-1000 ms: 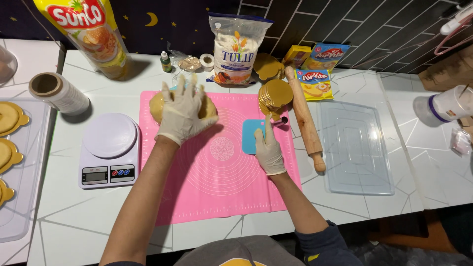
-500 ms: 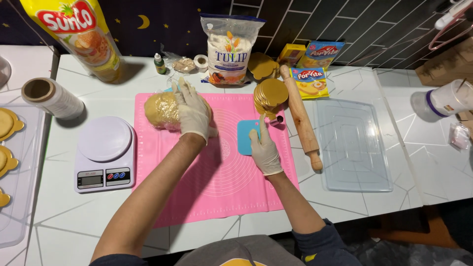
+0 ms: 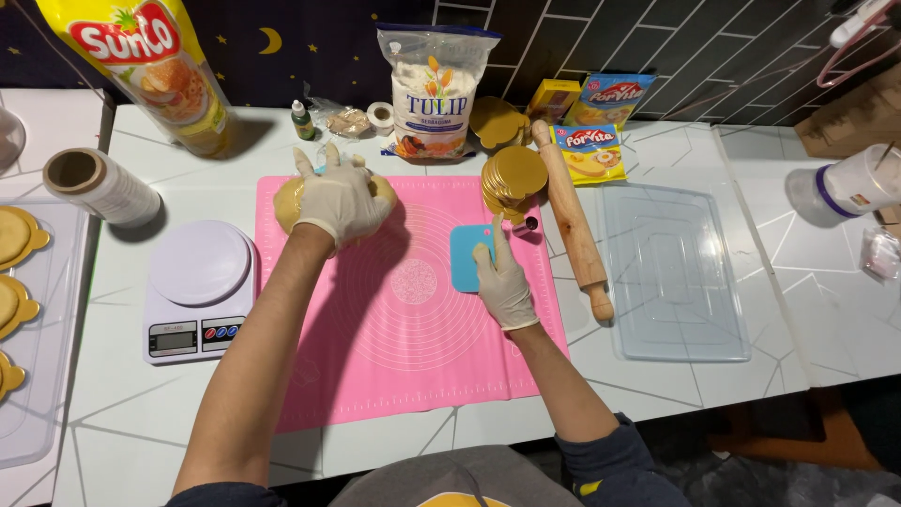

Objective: Portion and shape dough into small balls using a scraper on a silicone mat.

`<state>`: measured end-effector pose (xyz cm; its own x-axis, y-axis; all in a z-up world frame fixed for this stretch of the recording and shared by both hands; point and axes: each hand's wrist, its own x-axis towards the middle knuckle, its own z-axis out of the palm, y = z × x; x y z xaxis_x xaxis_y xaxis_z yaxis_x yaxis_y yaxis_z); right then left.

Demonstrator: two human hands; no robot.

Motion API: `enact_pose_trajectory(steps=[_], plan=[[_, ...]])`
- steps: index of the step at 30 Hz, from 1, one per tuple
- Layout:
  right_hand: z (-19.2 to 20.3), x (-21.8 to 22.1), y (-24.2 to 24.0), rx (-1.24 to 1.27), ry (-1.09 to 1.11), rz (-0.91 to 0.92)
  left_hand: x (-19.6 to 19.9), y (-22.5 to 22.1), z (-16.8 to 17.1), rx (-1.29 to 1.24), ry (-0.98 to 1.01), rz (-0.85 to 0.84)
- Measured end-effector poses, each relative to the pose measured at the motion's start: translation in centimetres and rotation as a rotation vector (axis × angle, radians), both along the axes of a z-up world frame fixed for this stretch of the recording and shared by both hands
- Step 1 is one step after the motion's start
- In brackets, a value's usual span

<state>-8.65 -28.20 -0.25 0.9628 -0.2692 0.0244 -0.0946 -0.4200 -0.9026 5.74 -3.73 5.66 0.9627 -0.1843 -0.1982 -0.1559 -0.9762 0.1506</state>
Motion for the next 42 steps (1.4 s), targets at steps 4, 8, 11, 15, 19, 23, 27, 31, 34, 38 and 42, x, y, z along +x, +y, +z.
enact_pose_trajectory(steps=[4,8,11,15,19,23,27,31,34,38,42], plan=[[0.2,-0.1,0.0,0.008,-0.004,-0.003,-0.3,0.2,-0.2,-0.037,-0.049,-0.013],[0.2,-0.1,0.1,0.006,-0.002,0.002,-6.1,-2.5,6.0,0.215,-0.068,0.006],[0.3,-0.1,0.1,-0.001,-0.006,0.008,-5.1,-3.5,2.6,0.357,-0.111,0.006],[-0.1,0.0,0.0,0.005,-0.014,0.017,-4.4,-3.3,4.0,0.446,-0.147,-0.043],[0.2,0.4,0.1,0.010,-0.022,-0.008,-3.3,-1.6,6.6,-0.181,0.072,0.161],[0.5,0.5,0.3,0.012,-0.014,-0.040,10.0,0.4,-9.8,-0.712,0.076,0.360],[0.8,0.0,0.4,0.002,0.004,-0.049,-3.1,0.4,4.5,-1.078,-0.032,0.254],[4.7,-1.5,0.7,-0.056,0.073,-0.074,-10.2,-1.4,5.1,-1.262,0.275,-0.053],[10.0,-3.4,0.8,-0.194,0.250,-0.046,-12.6,-1.8,0.4,-1.069,0.250,-0.181],[8.3,-4.7,-1.6,-0.472,0.418,-0.010,-14.1,-2.5,-10.8,-0.566,-0.510,-0.246],[5.1,-5.2,-3.1,-0.690,0.079,0.027,-16.5,-2.1,-8.2,-0.520,-0.510,-0.203]])
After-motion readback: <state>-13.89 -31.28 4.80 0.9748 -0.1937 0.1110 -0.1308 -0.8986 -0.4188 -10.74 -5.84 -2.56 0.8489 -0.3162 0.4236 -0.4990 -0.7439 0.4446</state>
